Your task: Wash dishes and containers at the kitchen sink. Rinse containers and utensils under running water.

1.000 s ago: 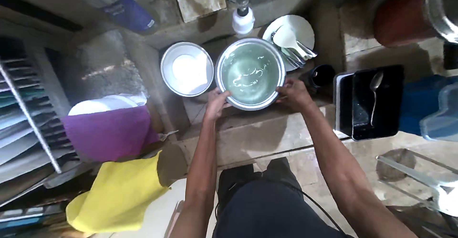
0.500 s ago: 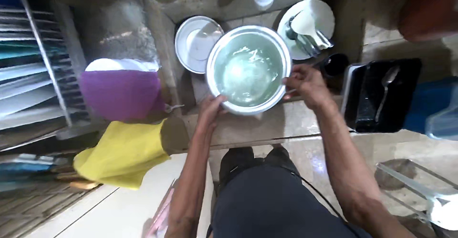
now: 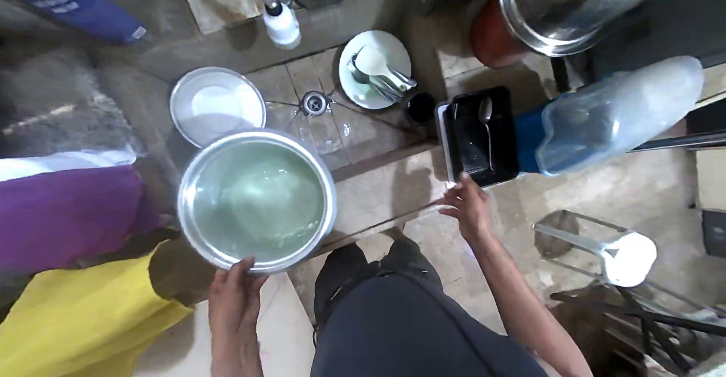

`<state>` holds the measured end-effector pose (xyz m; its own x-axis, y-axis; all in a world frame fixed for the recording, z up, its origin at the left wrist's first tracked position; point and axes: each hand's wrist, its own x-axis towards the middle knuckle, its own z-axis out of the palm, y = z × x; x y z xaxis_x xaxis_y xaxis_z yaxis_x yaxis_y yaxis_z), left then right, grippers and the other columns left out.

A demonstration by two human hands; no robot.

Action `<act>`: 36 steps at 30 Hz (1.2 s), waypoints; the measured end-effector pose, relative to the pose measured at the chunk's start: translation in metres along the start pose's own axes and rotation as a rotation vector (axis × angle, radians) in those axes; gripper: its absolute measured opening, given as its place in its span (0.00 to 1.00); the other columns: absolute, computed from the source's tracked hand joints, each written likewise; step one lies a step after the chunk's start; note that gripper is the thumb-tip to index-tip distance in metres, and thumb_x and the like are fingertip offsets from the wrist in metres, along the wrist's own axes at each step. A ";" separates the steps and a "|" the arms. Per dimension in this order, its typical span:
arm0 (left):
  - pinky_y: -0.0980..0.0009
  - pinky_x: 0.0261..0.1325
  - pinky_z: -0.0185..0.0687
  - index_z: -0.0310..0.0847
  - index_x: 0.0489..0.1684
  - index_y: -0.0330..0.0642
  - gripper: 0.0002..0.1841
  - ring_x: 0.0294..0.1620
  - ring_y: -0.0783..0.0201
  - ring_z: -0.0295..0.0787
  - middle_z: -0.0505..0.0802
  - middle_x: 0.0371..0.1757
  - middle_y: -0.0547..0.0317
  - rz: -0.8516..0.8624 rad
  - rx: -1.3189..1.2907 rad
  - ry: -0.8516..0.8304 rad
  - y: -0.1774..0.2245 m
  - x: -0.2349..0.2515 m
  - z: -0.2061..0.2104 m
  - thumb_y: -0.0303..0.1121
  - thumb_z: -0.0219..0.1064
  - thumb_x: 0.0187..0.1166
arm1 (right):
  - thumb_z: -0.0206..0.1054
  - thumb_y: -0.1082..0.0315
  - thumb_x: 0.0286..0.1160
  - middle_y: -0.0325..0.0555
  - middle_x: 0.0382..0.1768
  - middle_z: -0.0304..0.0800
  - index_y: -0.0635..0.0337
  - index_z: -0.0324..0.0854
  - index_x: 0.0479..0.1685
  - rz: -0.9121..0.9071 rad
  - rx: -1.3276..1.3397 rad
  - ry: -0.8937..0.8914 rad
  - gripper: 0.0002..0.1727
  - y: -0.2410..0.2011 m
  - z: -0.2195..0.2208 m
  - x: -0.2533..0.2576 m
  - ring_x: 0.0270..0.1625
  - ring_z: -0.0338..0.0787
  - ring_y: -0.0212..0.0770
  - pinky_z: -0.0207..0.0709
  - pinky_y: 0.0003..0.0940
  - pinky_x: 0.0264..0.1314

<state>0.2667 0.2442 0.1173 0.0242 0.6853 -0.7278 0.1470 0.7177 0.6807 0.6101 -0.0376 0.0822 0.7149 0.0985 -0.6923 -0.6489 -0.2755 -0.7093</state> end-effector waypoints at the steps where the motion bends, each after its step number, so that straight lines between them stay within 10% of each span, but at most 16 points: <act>1: 0.69 0.26 0.92 0.71 0.60 0.40 0.11 0.26 0.65 0.93 0.92 0.35 0.57 -0.005 -0.001 0.004 -0.004 -0.004 -0.003 0.22 0.60 0.83 | 0.52 0.44 0.91 0.50 0.35 0.90 0.64 0.76 0.57 0.039 0.028 0.089 0.28 0.006 -0.020 0.001 0.34 0.94 0.50 0.91 0.48 0.34; 6: 0.68 0.28 0.93 0.70 0.60 0.41 0.12 0.28 0.64 0.93 0.92 0.37 0.56 -0.020 -0.042 0.003 -0.028 -0.015 -0.015 0.23 0.58 0.83 | 0.58 0.46 0.89 0.57 0.52 0.83 0.63 0.57 0.81 0.028 0.151 0.388 0.35 0.014 -0.075 0.023 0.37 0.92 0.50 0.90 0.45 0.34; 31: 0.66 0.33 0.94 0.70 0.60 0.41 0.12 0.32 0.62 0.95 0.93 0.39 0.55 0.016 -0.081 0.043 -0.064 -0.012 -0.046 0.24 0.58 0.83 | 0.67 0.63 0.82 0.56 0.39 0.89 0.64 0.73 0.70 0.115 -0.190 0.231 0.22 -0.001 -0.081 0.073 0.29 0.90 0.45 0.87 0.39 0.29; 36: 0.65 0.35 0.95 0.71 0.60 0.41 0.12 0.33 0.62 0.95 0.93 0.39 0.55 0.021 -0.093 0.048 -0.069 -0.014 -0.046 0.24 0.57 0.82 | 0.74 0.59 0.74 0.64 0.54 0.88 0.64 0.77 0.72 -0.018 -0.605 0.195 0.29 -0.009 -0.091 0.079 0.48 0.91 0.56 0.85 0.56 0.49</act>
<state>0.2103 0.1905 0.0844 -0.0212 0.7039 -0.7100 0.0549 0.7099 0.7022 0.6960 -0.1143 0.0462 0.7956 -0.0526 -0.6035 -0.4153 -0.7726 -0.4802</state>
